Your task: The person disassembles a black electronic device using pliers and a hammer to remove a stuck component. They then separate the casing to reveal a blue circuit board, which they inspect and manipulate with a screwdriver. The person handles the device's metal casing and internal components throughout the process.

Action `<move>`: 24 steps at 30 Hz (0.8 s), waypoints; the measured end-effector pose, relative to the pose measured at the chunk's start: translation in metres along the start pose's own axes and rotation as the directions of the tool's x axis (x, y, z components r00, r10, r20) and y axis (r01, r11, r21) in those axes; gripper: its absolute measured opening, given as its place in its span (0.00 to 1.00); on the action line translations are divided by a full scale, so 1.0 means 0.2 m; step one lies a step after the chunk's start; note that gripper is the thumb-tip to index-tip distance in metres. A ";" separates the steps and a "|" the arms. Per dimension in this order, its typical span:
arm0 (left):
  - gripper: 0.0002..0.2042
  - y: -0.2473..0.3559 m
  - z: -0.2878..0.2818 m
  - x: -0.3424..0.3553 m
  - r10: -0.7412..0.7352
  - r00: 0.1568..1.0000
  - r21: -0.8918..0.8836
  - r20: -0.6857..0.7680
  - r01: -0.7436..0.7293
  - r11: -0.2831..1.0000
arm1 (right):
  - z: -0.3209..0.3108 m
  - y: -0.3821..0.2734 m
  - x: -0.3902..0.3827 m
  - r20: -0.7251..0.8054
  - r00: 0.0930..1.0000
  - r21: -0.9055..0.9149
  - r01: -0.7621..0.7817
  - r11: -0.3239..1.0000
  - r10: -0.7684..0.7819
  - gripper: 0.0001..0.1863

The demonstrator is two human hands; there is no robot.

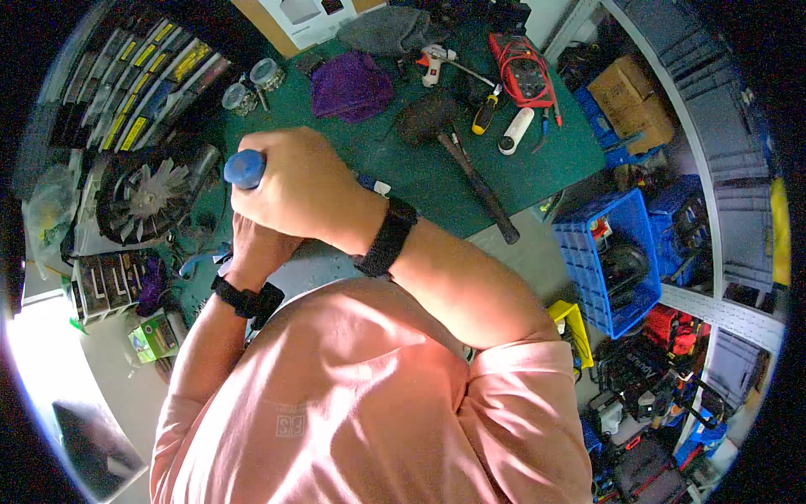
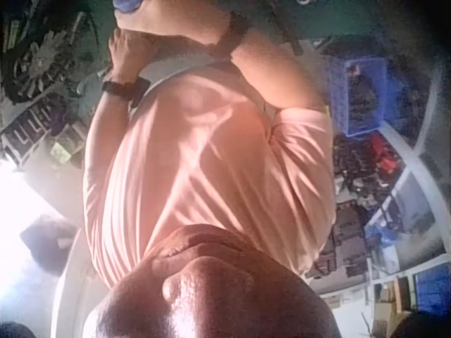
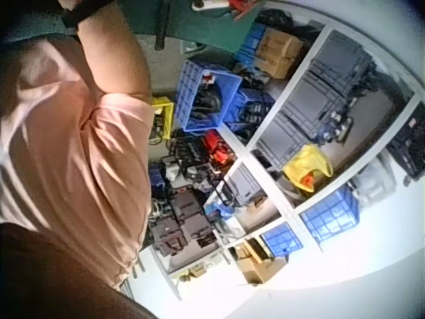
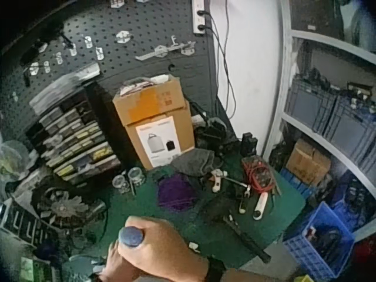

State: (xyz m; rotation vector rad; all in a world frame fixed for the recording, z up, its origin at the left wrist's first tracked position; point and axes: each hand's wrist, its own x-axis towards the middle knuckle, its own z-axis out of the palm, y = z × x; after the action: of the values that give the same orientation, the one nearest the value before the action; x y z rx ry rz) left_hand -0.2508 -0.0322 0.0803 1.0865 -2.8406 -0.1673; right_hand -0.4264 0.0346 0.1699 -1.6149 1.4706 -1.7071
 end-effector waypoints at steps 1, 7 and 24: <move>0.42 -0.01 0.01 0.00 0.024 0.999 0.014 -0.035 -0.023 1.000 | 0.00 0.00 0.00 -0.003 1.000 0.004 -0.002 1.000 0.002 0.09; 0.35 0.02 -0.06 0.01 0.001 0.998 0.053 0.058 -0.004 0.999 | 0.02 0.02 0.02 -0.035 0.999 0.007 -0.031 0.999 0.031 0.09; 0.24 0.05 -0.22 0.08 0.082 0.996 -0.663 -0.035 -0.085 0.743 | 0.11 -0.04 0.02 0.028 0.997 -0.136 -0.070 0.988 0.075 0.09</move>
State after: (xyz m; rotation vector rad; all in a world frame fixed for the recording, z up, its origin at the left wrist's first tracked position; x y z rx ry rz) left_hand -0.2637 -0.0389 0.1265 0.7765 -2.4536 -1.0750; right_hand -0.4053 0.0262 0.1749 -1.6271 1.6395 -1.5645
